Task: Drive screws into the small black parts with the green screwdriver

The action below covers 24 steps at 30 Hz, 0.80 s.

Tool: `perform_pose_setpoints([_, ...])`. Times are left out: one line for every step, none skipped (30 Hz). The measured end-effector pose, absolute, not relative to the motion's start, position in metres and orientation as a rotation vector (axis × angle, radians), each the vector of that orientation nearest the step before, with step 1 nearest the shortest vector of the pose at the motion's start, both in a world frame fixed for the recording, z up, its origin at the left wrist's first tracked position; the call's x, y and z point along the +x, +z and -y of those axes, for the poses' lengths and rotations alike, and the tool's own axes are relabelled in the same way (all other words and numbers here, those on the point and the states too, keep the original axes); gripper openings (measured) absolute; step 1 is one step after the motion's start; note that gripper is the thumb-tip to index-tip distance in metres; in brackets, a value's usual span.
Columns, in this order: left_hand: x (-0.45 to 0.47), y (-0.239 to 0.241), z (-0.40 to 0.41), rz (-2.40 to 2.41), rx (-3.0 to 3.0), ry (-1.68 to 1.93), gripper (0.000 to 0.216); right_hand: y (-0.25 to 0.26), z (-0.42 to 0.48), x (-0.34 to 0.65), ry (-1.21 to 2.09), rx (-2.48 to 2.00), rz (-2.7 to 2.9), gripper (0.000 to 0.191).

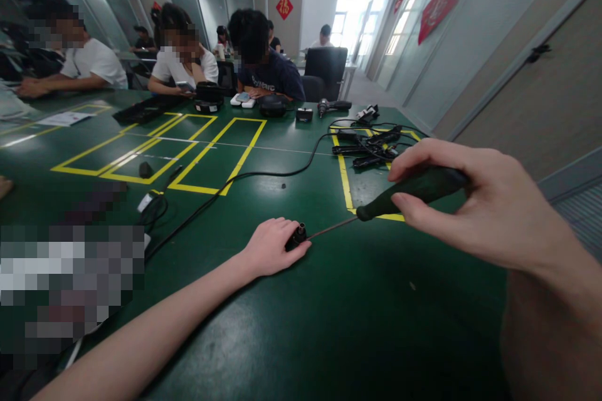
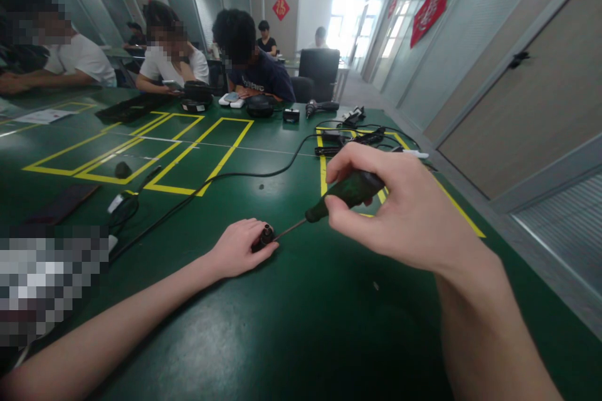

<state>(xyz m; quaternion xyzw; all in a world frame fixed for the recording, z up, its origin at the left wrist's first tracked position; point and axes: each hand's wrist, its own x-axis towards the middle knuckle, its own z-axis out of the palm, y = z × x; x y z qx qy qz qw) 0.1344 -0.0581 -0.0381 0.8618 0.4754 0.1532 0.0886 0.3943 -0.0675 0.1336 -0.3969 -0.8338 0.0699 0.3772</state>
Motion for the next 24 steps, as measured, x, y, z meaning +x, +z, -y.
perform_pose_setpoints([0.1344, -0.0385, 0.0579, -1.415, 2.569, 0.451, 0.03, 0.1334, 0.0672, 0.3944, 0.137, -1.039, 2.134, 0.016])
perform_pose_setpoints([0.1344, -0.0387, 0.0578, -1.416, 2.573, 0.449, 0.03, 0.1332, 0.0669, 0.3941, 0.091, -1.068, 2.132, 0.02])
perform_pose_setpoints([0.1344, -0.0389, 0.0578, -1.416, 2.576, 0.444, 0.03, 0.1329, 0.0665, 0.3937, 0.047, -1.1, 2.128, 0.024])
perform_pose_setpoints([0.1344, -0.039, 0.0579, -1.418, 2.581, 0.436, 0.03, 0.1327, 0.0661, 0.3932, 0.01, -1.124, 2.123, 0.028])
perform_pose_setpoints([0.1345, -0.039, 0.0579, -1.42, 2.587, 0.429, 0.03, 0.1326, 0.0658, 0.3927, -0.013, -1.134, 2.122, 0.03])
perform_pose_setpoints([0.1346, -0.039, 0.058, -1.423, 2.592, 0.421, 0.029, 0.1326, 0.0658, 0.3923, -0.02, -1.129, 2.122, 0.029])
perform_pose_setpoints([0.1348, -0.039, 0.0581, -1.425, 2.598, 0.414, 0.029, 0.1328, 0.0659, 0.3922, -0.012, -1.118, 2.124, 0.027])
perform_pose_setpoints([0.135, -0.0389, 0.0581, -1.427, 2.602, 0.409, 0.03, 0.1332, 0.0663, 0.3922, 0.007, -1.099, 2.132, 0.023])
perform_pose_setpoints([0.1352, -0.0388, 0.0582, -1.428, 2.604, 0.404, 0.03, 0.1337, 0.0669, 0.3924, 0.03, -1.07, 2.14, 0.019])
perform_pose_setpoints([0.1354, -0.0387, 0.0582, -1.43, 2.604, 0.4, 0.03, 0.1343, 0.0676, 0.3927, 0.05, -1.048, 2.152, 0.014])
perform_pose_setpoints([0.1356, -0.0386, 0.0583, -1.429, 2.605, 0.395, 0.03, 0.1351, 0.0683, 0.393, 0.07, -1.02, 2.176, 0.012])
perform_pose_setpoints([0.1358, -0.0386, 0.0583, -1.43, 2.605, 0.394, 0.03, 0.1359, 0.069, 0.3933, 0.087, -0.996, 2.196, 0.012])
perform_pose_setpoints([0.1359, -0.0385, 0.0583, -1.431, 2.607, 0.393, 0.03, 0.1368, 0.0694, 0.3934, 0.1, -0.98, 2.214, 0.014])
perform_pose_setpoints([0.136, -0.0385, 0.0582, -1.431, 2.607, 0.392, 0.03, 0.1375, 0.0696, 0.3933, 0.108, -0.968, 2.223, 0.018])
perform_pose_setpoints([0.136, -0.0385, 0.0582, -1.429, 2.608, 0.388, 0.03, 0.1381, 0.0695, 0.393, 0.11, -0.97, 2.22, 0.022])
perform_pose_setpoints([0.136, -0.0384, 0.0581, -1.429, 2.608, 0.383, 0.03, 0.1385, 0.0691, 0.3926, 0.105, -0.983, 2.209, 0.025])
perform_pose_setpoints([0.1359, -0.0384, 0.0581, -1.429, 2.608, 0.377, 0.03, 0.1388, 0.0686, 0.392, 0.1, -0.999, 2.196, 0.027])
perform_pose_setpoints([0.1358, -0.0382, 0.058, -1.428, 2.607, 0.371, 0.029, 0.1388, 0.0681, 0.3916, 0.099, -1.009, 2.188, 0.027])
perform_pose_setpoints([0.1357, -0.0381, 0.058, -1.428, 2.606, 0.369, 0.029, 0.1387, 0.0678, 0.3914, 0.103, -1.013, 2.184, 0.025])
perform_pose_setpoints([0.1355, -0.038, 0.0579, -1.428, 2.606, 0.37, 0.028, 0.1385, 0.0677, 0.3916, 0.108, -1.017, 2.186, 0.022])
perform_pose_setpoints([0.1354, -0.0379, 0.058, -1.429, 2.607, 0.375, 0.028, 0.1382, 0.068, 0.3922, 0.115, -1.019, 2.191, 0.019])
perform_pose_setpoints([0.1353, -0.0378, 0.058, -1.428, 2.609, 0.378, 0.028, 0.1379, 0.0686, 0.3932, 0.117, -1.02, 2.197, 0.014])
perform_pose_setpoints([0.1353, -0.0379, 0.058, -1.428, 2.611, 0.381, 0.028, 0.1376, 0.0694, 0.3944, 0.112, -1.022, 2.202, 0.01])
perform_pose_setpoints([0.1353, -0.0381, 0.0581, -1.428, 2.613, 0.382, 0.028, 0.1374, 0.0702, 0.3958, 0.101, -1.024, 2.21, 0.006])
